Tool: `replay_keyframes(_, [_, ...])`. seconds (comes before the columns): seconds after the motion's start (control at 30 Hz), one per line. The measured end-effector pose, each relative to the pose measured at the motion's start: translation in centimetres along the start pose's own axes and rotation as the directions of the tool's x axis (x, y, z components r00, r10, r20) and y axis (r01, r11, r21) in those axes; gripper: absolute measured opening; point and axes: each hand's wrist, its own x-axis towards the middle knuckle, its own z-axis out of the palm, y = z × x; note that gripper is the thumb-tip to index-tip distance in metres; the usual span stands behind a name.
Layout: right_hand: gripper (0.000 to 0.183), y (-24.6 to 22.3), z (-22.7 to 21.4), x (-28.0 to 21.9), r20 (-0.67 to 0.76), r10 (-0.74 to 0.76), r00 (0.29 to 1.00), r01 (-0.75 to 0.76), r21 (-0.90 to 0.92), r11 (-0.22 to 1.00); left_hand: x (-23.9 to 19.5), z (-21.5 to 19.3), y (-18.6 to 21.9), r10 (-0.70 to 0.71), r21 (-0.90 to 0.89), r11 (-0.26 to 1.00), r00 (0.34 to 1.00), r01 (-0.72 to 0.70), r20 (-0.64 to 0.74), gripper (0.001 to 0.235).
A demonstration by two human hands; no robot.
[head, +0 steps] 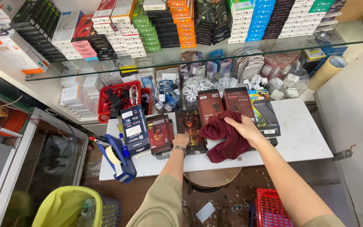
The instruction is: The person retrieves several small product boxes from a glass display cabinet and places them on a counter. They then use a maroon cloth to wipe each box individually, handling them one at a time and stacking the cleaned boxes on the counter.
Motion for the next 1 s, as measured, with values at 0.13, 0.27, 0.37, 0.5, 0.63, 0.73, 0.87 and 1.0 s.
replay_keyframes(0.13, [0.047, 0.1, 0.0, 0.2, 0.01, 0.004, 1.0, -0.004, 0.008, 1.0, -0.8, -0.7, 0.0, 0.138, 0.101, 0.986, 0.99, -0.133, -0.043, 0.076])
replay_keyframes(0.27, [0.047, 0.5, -0.1, 0.5, 0.004, 0.002, 1.0, -0.002, 0.005, 1.0, -2.6, -2.4, 0.2, 0.237, 0.083, 0.969, 0.97, -0.232, -0.052, 0.064])
replay_keyframes(0.37, [0.047, 0.6, 0.0, 0.6, 0.002, 0.009, 1.0, -0.009, 0.01, 1.0, -4.5, -3.5, 0.5, 0.252, 0.073, 0.966, 0.964, -0.247, -0.082, 0.054])
replay_keyframes(0.5, [0.051, 0.7, 0.2, 0.6, -0.037, 0.01, 0.999, -0.008, 0.041, 0.999, -7.4, -3.9, -0.2, 0.443, 0.163, 0.896, 0.85, -0.413, -0.285, 0.053])
replay_keyframes(0.63, [0.058, 0.7, 2.0, 0.5, -0.074, -0.028, 0.997, 0.04, 0.161, 0.986, -7.8, -5.1, -1.0, 0.451, -0.076, 0.867, 0.842, -0.492, -0.297, 0.043])
replay_keyframes(0.73, [0.061, 0.5, 5.6, -0.6, -0.048, -0.069, 0.996, 0.077, 0.208, 0.975, -7.6, -7.8, -2.1, 0.374, -0.766, 0.609, 0.926, -0.204, 0.05, 0.039])
replay_keyframes(0.87, [0.058, 0.2, 13.8, -3.6, 0.142, -0.315, 0.939, 0.341, -0.246, 0.907, -9.2, -12.2, -3.3, 0.46, -0.944, 0.244, 0.831, 0.222, 0.314, 0.041])
replay_keyframes(1.0, [0.055, -0.5, 19.5, -4.8, 0.346, -0.482, 0.805, 0.523, -0.798, 0.299, -12.6, -15.1, -2.7, 0.58, -0.973, 0.047, 0.787, 0.224, 0.209, 0.061])
